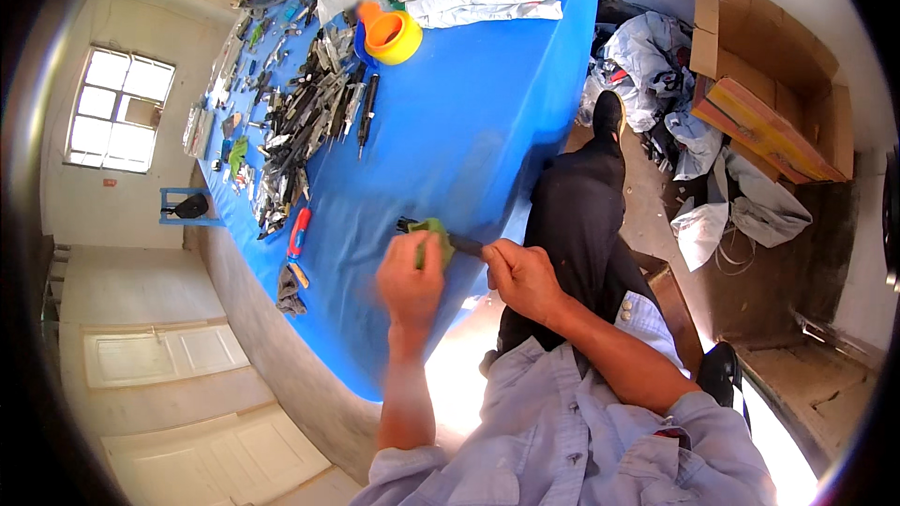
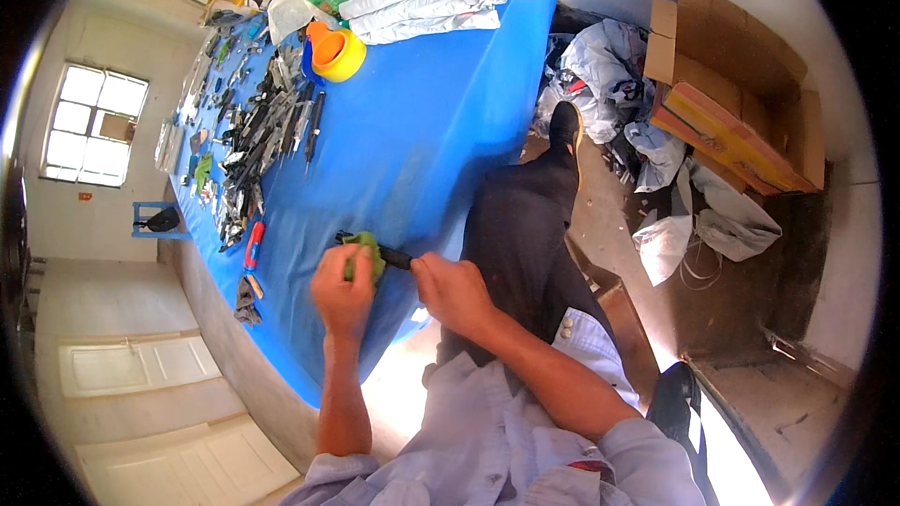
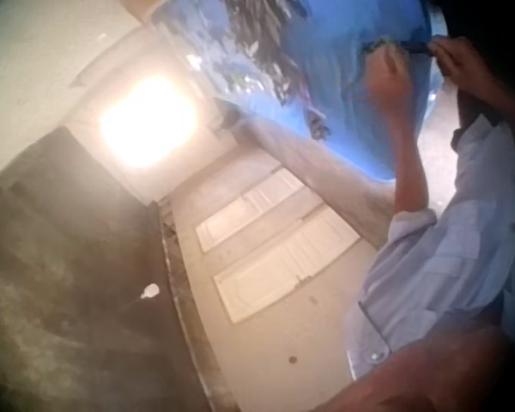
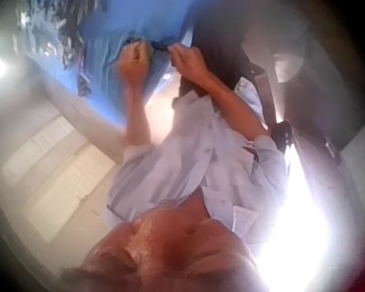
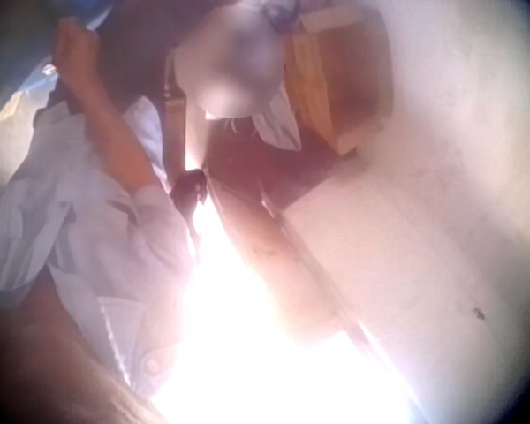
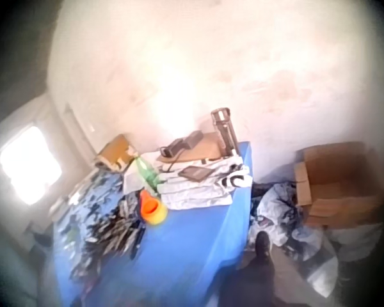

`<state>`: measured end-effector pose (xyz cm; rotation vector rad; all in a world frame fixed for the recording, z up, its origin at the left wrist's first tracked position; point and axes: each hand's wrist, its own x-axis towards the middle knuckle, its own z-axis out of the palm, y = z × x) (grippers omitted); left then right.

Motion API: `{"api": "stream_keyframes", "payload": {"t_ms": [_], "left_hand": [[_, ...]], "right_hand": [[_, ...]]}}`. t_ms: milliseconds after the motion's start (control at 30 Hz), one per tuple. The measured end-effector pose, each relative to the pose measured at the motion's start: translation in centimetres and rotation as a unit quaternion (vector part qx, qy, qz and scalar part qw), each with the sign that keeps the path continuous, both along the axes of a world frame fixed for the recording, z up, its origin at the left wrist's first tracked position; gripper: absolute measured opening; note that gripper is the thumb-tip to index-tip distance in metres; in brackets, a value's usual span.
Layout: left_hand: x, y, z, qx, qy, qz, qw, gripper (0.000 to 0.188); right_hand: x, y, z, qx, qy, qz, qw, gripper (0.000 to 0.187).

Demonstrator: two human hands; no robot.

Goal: The person cleans metal blades with a cloth, wiping along each object's length multiple times while sitting at a blue table covered in metal parts.

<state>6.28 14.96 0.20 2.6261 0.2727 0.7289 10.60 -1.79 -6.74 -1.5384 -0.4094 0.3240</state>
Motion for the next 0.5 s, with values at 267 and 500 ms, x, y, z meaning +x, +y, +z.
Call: {"api": "stream_keyframes", "payload": {"t_ms": [267,500], "left_hand": [[0.7,5.2,-0.4,0.097,0.013,0.055,0.994,0.008],[0.8,10.2,-1.2,-0.061,-0.035,0.154,0.986,0.014]], "right_hand": [[-0.1,0.1,0.4,-0.005,0.003,0.01,1.0,0.025],[0.4,0.0,0.7,0.011,0.08,0.038,0.996,0.024]]}}
